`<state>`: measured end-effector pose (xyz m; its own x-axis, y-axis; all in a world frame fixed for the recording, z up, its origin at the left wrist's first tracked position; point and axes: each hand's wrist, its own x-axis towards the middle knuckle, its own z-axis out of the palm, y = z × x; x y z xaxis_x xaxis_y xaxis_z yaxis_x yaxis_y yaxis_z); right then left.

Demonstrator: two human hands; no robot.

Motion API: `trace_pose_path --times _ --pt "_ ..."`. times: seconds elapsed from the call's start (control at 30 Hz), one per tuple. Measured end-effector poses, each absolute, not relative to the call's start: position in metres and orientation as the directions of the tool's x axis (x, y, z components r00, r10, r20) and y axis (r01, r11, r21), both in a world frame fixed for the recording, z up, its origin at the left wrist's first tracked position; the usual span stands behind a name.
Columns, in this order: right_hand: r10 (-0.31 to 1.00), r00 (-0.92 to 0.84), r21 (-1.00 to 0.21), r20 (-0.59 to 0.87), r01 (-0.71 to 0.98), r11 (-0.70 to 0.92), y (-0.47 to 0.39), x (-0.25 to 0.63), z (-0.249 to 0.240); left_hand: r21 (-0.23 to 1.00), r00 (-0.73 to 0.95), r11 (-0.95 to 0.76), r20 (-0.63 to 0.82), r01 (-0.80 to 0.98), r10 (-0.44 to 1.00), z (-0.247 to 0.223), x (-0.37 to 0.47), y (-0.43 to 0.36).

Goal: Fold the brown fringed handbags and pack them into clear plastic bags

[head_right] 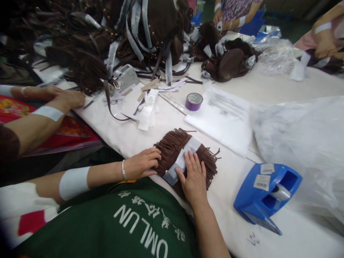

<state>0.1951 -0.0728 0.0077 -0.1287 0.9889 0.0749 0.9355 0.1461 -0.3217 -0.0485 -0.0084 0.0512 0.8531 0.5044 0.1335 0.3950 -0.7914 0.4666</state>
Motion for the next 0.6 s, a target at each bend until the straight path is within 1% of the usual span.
trace_pose_path --times 0.13,0.27,0.37,0.5,0.6 --pt "0.989 -0.128 -0.329 0.076 0.933 0.146 -0.072 0.196 0.007 0.519 0.847 -0.753 0.097 0.405 0.523 0.047 -0.062 0.004" --pt "0.99 -0.121 -0.336 0.076 0.931 0.14 -0.072 0.196 0.006 0.48 0.841 -0.765 0.098 0.429 0.533 0.06 -0.076 0.022" --pt "0.989 -0.12 -0.343 0.082 0.929 0.141 -0.072 0.196 0.005 0.478 0.838 -0.773 0.129 0.416 0.531 0.066 -0.076 0.019" --pt "0.989 -0.119 -0.342 0.083 0.929 0.141 -0.072 0.196 0.006 0.457 0.858 -0.809 0.168 0.369 0.486 0.056 -0.064 -0.004" --pt "0.991 -0.116 -0.327 0.073 0.935 0.134 -0.072 0.195 0.008 0.458 0.834 -0.78 0.135 0.427 0.536 0.044 -0.056 -0.015"
